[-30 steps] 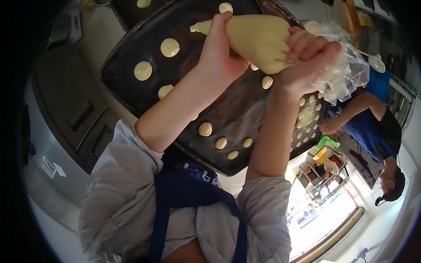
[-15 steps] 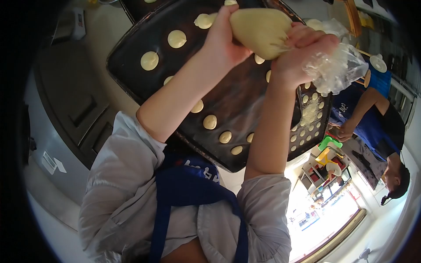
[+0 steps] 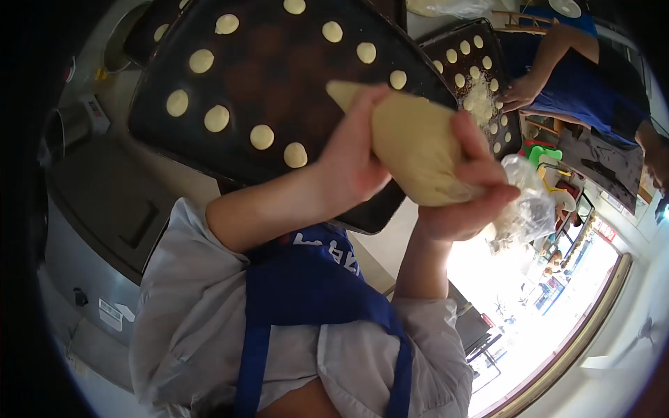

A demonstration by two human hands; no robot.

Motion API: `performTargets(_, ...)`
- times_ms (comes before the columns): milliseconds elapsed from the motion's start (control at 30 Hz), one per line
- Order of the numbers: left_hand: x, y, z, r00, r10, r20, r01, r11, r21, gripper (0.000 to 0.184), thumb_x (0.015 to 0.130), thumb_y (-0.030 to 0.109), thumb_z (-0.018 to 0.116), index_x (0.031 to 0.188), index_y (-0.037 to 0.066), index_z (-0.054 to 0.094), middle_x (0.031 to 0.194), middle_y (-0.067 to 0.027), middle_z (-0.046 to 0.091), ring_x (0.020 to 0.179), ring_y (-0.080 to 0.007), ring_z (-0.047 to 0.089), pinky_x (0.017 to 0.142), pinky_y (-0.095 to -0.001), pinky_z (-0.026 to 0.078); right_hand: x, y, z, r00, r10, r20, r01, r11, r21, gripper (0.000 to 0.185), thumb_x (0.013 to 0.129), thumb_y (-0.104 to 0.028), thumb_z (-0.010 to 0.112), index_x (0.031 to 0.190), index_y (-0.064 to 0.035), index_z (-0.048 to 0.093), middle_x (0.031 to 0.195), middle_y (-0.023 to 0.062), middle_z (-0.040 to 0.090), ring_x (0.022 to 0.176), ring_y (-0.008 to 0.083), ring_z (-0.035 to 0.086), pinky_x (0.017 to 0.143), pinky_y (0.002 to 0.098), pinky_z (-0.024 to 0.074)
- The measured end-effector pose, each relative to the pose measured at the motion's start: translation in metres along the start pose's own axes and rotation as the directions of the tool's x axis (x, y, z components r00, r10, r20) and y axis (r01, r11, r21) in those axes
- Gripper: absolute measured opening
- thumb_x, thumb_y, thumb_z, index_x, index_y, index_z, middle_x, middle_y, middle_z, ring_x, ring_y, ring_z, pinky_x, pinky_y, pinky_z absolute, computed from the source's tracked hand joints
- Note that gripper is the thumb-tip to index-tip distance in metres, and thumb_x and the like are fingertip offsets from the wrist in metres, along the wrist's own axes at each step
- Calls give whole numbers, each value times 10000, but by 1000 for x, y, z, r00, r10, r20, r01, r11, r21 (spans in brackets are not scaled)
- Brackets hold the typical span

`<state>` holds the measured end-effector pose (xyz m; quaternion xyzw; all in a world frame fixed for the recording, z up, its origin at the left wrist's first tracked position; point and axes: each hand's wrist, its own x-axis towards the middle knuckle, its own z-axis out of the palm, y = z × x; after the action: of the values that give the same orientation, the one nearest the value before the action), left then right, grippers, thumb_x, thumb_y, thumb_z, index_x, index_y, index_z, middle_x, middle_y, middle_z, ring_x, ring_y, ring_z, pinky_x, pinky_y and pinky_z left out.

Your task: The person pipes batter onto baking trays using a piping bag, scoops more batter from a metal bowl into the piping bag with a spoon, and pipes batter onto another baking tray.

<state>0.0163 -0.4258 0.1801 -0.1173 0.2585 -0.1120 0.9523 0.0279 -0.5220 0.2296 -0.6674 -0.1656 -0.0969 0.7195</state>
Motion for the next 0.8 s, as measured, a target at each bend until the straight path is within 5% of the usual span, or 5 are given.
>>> performTargets(133, 6, -50, -46, 993, -91, -81, 93, 995, 30, 400, 923, 411, 483, 1118, 61, 491, 1063, -71, 590, 1017, -189, 581, 928, -328, 453, -37, 6, -61, 979, 131, -157, -136, 990, -23, 540, 997, -450, 134, 622, -120, 340, 841, 192, 661, 928, 289, 604, 979, 474, 403)
performTargets(233, 20, -61, -76, 981, -177, -80, 180, 983, 33, 454, 935, 417, 442, 1157, 21, 471, 1118, -109, 577, 1079, -212, 568, 964, -363, 442, -48, 21, -71, 973, 147, -179, -158, 986, -51, 540, 1008, -430, 128, 591, -142, 315, 458, 39, 385, 630, 219, 495, 983, 431, 349)
performTargets(467, 25, -56, -82, 970, -243, -6, 240, 953, 184, 603, 946, 481, 284, 1235, -19, 456, 1207, -155, 564, 1145, -229, 551, 1008, -368, 421, -53, 33, -66, 953, 173, -249, -218, 961, -167, 549, 1006, -447, 181, 543, -163, 259, 443, 9, 305, 557, 162, 398, 968, 377, 369)
performTargets(700, 21, -61, -82, 979, -201, -21, 202, 969, 142, 612, 947, 491, 294, 1239, -20, 460, 1202, -149, 572, 1158, -226, 542, 1016, -374, 411, -51, 34, -73, 971, 177, -159, -195, 975, -103, 544, 1010, -437, 164, 569, -153, 305, 429, -1, 353, 533, 151, 425, 910, 373, 381)
performTargets(800, 27, -58, -76, 976, -216, -6, 216, 975, 47, 464, 952, 421, 391, 1119, 10, 525, 1108, -113, 596, 1060, -220, 578, 935, -362, 463, -45, 31, -59, 949, 102, -298, -174, 958, -226, 554, 1011, -428, 183, 532, -163, 268, 446, -2, 272, 551, 156, 378, 892, 381, 400)
